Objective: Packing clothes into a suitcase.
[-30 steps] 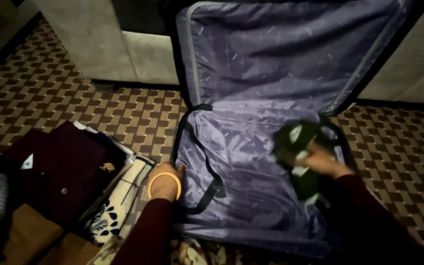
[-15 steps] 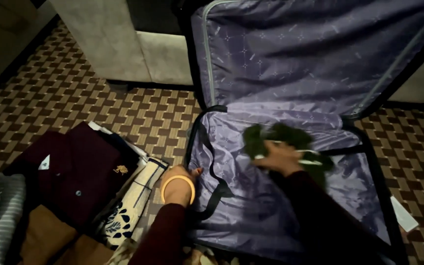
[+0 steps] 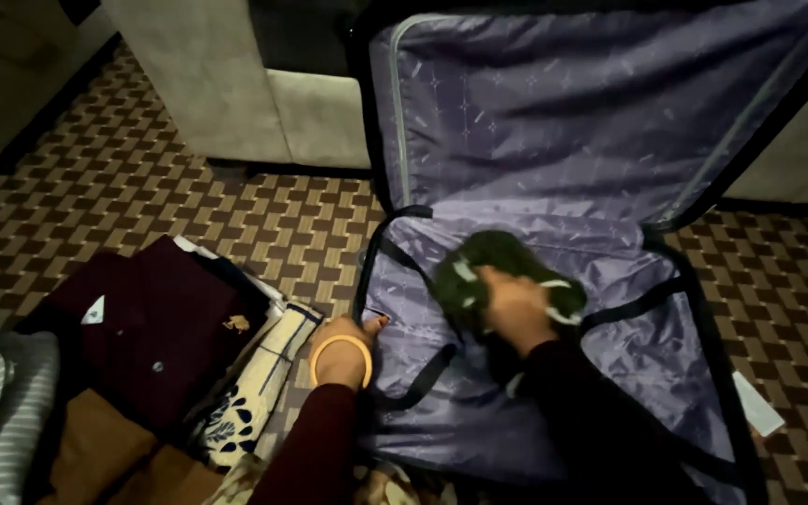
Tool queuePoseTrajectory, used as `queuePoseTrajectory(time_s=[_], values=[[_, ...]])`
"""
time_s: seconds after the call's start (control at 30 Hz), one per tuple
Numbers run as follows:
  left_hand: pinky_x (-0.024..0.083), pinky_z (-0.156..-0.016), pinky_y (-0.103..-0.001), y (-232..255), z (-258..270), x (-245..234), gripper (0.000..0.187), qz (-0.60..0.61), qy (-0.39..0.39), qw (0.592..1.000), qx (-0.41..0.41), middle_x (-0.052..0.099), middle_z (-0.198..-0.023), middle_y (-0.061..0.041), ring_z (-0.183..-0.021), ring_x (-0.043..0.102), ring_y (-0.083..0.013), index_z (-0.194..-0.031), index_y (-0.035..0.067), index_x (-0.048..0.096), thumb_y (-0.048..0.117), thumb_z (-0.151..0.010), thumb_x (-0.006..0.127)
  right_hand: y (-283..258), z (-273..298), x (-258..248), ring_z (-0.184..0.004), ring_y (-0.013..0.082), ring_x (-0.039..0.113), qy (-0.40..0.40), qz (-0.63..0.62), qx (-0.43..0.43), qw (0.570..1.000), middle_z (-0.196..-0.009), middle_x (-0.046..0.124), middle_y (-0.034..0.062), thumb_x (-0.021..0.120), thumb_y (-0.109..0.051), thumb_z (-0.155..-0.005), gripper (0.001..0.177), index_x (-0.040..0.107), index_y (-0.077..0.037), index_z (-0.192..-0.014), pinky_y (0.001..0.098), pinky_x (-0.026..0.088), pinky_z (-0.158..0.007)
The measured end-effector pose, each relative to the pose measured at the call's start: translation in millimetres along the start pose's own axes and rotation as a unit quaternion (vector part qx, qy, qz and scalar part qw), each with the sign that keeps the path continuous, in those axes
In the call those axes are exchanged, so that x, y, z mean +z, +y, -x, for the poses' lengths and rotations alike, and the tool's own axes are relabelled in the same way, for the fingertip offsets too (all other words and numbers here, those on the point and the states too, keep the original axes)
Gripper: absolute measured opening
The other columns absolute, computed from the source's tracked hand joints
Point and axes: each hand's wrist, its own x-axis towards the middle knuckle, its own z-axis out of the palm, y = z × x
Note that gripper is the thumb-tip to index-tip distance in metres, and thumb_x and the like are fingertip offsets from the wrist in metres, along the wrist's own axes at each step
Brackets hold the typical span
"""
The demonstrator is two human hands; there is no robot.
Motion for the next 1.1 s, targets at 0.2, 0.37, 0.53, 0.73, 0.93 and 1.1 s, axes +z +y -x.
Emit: queuePoseTrajectory(time_s=[0.2, 0.37, 0.53, 0.73, 0.93, 1.1], values=[[0.052, -0.097, -0.051, -2.2, 2.0, 3.0, 0.065, 0.022, 0.019, 0.999, 0.024, 0.07, -0.119, -0.024, -0.115, 0.066, -0.0427, -0.115, 0.006, 0.074, 0.063, -0.084, 0.07, 148.8, 29.7, -46.7, -0.109, 0.0375, 0.07, -0.257, 0.004, 0.313, 0.914, -0.117, 0.073, 0.0191, 0.074, -0.035, -0.074, 0.076, 0.051, -0.013, -0.144, 0.0474, 0.056, -0.091], [0.053, -0.097, -0.05, -1.0, 1.6, 5.7, 0.067, -0.008, 0.017, 0.999, 0.027, 0.07, -0.119, -0.024, -0.115, 0.066, -0.0428, -0.115, 0.006, 0.075, 0.066, -0.087, 0.067, 99.1, 75.1, -78.2, -0.106, 0.0376, 0.071, -0.236, 0.043, 0.3, 0.923, -0.113, 0.073, 0.0201, 0.074, -0.041, -0.074, 0.075, 0.051, -0.005, -0.137, 0.0462, 0.057, -0.088], [0.053, -0.098, -0.049, -7.4, -7.4, 16.7, 0.068, -0.005, 0.041, 0.998, 0.043, 0.071, -0.117, -0.025, -0.114, 0.067, -0.0423, -0.112, 0.004, 0.076, 0.067, -0.087, 0.067, 48.4, 82.8, -104.8, -0.103, 0.0364, 0.073, -0.275, 0.036, 0.292, 0.915, -0.106, 0.077, 0.0179, 0.073, -0.046, -0.077, 0.071, 0.051, -0.009, -0.134, 0.0459, 0.057, -0.088], [0.053, -0.097, -0.049, -6.3, -6.1, 13.8, 0.068, -0.004, 0.029, 0.999, 0.022, 0.072, -0.116, -0.025, -0.114, 0.068, -0.0423, -0.112, 0.004, 0.076, 0.066, -0.086, 0.068, 53.5, 75.7, -93.7, -0.107, 0.0366, 0.071, -0.322, 0.034, 0.291, 0.9, -0.111, 0.075, 0.0173, 0.072, -0.046, -0.079, 0.068, 0.051, -0.011, -0.134, 0.0462, 0.057, -0.091], [0.054, -0.097, -0.049, -2.5, -4.3, 9.8, 0.07, -0.01, 0.026, 0.999, 0.02, 0.072, -0.116, -0.025, -0.113, 0.068, -0.0423, -0.111, 0.004, 0.077, 0.068, -0.086, 0.066, 52.5, 75.5, -91.4, -0.109, 0.036, 0.071, -0.339, 0.047, 0.283, 0.896, -0.113, 0.075, 0.0166, 0.069, -0.046, -0.079, 0.071, 0.048, -0.011, -0.138, 0.0462, 0.056, -0.093], [0.054, -0.097, -0.049, -5.8, -11.5, 16.1, 0.07, -0.009, 0.035, 0.999, 0.03, 0.071, -0.117, -0.025, -0.113, 0.068, -0.0423, -0.112, 0.004, 0.076, 0.067, -0.086, 0.067, 49.6, 74.7, -98.7, -0.11, 0.0354, 0.071, -0.335, 0.039, 0.276, 0.9, -0.112, 0.075, 0.0163, 0.067, -0.044, -0.079, 0.081, 0.042, -0.011, -0.148, 0.0455, 0.056, -0.093]])
